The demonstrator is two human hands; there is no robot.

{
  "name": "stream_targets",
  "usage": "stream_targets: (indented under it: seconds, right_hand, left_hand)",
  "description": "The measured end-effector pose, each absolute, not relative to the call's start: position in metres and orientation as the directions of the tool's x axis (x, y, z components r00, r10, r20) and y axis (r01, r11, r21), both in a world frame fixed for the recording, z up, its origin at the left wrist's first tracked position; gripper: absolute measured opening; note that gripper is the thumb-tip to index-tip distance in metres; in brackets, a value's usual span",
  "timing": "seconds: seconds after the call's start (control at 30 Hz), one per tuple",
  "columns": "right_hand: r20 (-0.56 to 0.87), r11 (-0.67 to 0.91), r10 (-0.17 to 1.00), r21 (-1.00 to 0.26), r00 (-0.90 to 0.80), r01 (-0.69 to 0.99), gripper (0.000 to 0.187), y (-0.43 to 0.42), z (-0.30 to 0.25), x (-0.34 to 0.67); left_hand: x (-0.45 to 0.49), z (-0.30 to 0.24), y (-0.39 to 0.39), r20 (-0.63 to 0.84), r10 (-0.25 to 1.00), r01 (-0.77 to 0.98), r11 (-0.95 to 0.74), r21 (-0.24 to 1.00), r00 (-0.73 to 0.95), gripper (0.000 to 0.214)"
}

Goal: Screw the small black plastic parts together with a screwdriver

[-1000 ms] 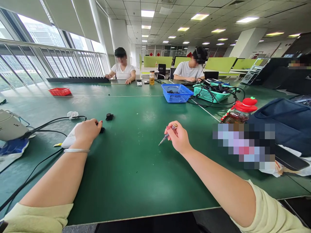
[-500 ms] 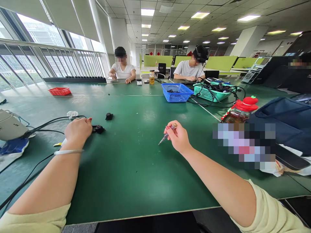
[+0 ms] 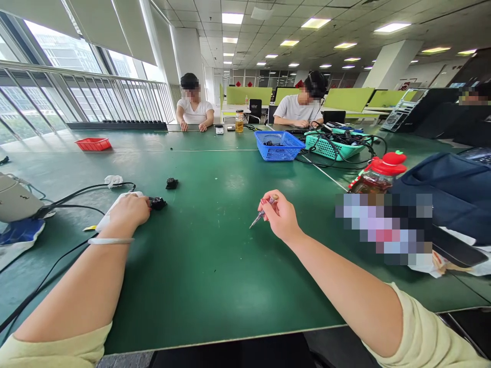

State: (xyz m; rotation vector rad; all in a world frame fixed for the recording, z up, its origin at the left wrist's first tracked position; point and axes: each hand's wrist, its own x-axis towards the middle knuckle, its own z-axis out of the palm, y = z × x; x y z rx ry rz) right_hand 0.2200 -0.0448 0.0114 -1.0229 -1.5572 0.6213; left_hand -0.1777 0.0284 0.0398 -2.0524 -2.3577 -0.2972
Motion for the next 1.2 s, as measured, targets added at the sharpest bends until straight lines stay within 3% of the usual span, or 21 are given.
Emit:
stream_targets:
  seconds: [0.17, 0.43, 0.9, 1.03, 1.1, 1.2]
  right_hand:
    - [0.501, 0.481, 0.866, -0.830, -0.004, 0.283, 0.031, -0.045, 0.012, 0.220]
    - [0.510, 0.491, 0.860, -0.820, -0.013, 0.294, 0.028, -0.045, 0.012, 0.220]
    - [0.521, 0.502, 0.854, -0.812, -0.019, 0.299, 0.026, -0.046, 0.012, 0.220]
    - [0.520, 0.502, 0.854, -0.811, -0.025, 0.302, 0.025, -0.046, 0.012, 0.220]
    - [0.521, 0.504, 0.853, -0.808, -0.029, 0.305, 0.025, -0.045, 0.013, 0.219]
    - [0.518, 0.502, 0.855, -0.810, -0.033, 0.303, 0.025, -0.045, 0.013, 0.220]
  left_hand:
    - [-0.168, 0.047, 0.024, 0.208, 0.955, 0.977, 0.211, 0.025, -0.212, 0.034]
    - [-0.149, 0.049, 0.018, 0.162, 0.973, 0.986, 0.161, 0.034, -0.164, 0.034]
    - [-0.164, 0.031, 0.031, 0.055, 0.990, 0.991, 0.126, 0.055, -0.129, 0.065]
    - [-0.146, 0.036, 0.024, 0.129, 0.981, 0.989, 0.148, 0.009, -0.148, 0.068]
    - [-0.118, 0.039, 0.014, 0.213, 0.975, 0.998, 0.061, 0.011, -0.062, 0.063]
    - [-0.057, 0.037, -0.010, 0.260, 0.939, 0.951, -0.271, 0.151, 0.226, 0.056]
